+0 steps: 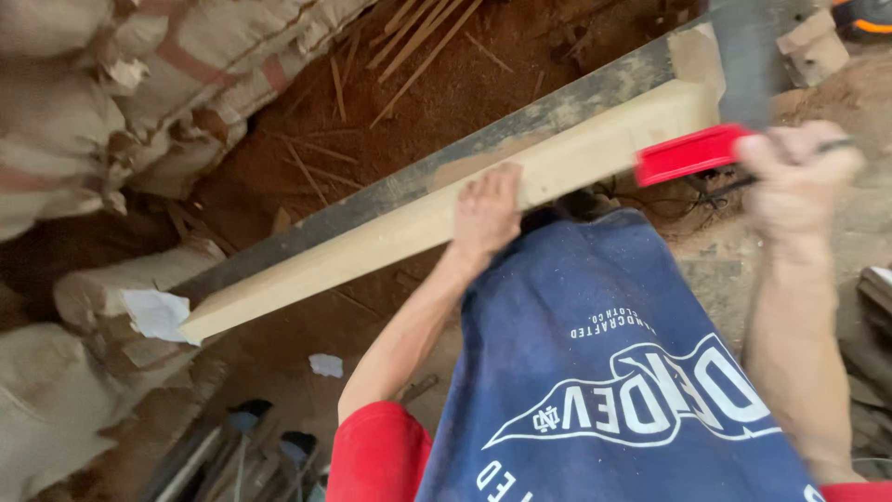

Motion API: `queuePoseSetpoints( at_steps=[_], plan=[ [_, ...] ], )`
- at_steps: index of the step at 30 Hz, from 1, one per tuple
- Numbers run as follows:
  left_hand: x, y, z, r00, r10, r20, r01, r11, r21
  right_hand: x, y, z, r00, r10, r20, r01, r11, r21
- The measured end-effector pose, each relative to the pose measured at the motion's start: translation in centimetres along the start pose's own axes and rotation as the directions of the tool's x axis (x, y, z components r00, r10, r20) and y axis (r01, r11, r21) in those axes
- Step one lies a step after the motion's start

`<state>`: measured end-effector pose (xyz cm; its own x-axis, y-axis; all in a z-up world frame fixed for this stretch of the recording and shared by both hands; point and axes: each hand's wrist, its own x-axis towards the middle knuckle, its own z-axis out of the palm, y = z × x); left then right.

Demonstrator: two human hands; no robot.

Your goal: The person measures and marks a long wooden plank using a tape measure, a try square, and a pencil. They repeatedly align the tools and draw lines on the wood to prepare it for cutting.

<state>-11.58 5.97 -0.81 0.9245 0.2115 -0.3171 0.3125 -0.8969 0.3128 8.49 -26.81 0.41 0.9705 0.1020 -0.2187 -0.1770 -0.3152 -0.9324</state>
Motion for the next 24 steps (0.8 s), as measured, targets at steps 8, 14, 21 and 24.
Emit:
queuePoseSetpoints(
  at_steps=[8, 14, 21, 24],
  plan=[
    [-3.5, 3.1, 5.3, 0.799, 0.109, -0.592, -0.103, 0.994, 0.044, 2.5, -0.6, -6.1, 0.987, 0.031, 0.155, -0.096, 0.898, 0.43],
    [0.2, 0.7, 0.8, 0.955, -0.023, -0.294, -0.041, 0.977, -0.207, 3.5, -1.2, -4.1, 0.969, 0.09, 0.23, -0.189, 0.869, 0.457],
    [4.6, -2.0, -1.2, 0.998, -0.033, -0.049, 0.021, 0.976, -0.217, 3.7, -1.0, -0.9, 0.988, 0.013, 0.151, -0.095, 0.83, 0.55],
    [2.6, -0.4, -1.9, 0.974, -0.004, -0.225, -0.041, 0.98, -0.195, 2.8, -0.5, 1.4, 0.978, -0.053, 0.203, -0.046, 0.892, 0.451]
  ],
)
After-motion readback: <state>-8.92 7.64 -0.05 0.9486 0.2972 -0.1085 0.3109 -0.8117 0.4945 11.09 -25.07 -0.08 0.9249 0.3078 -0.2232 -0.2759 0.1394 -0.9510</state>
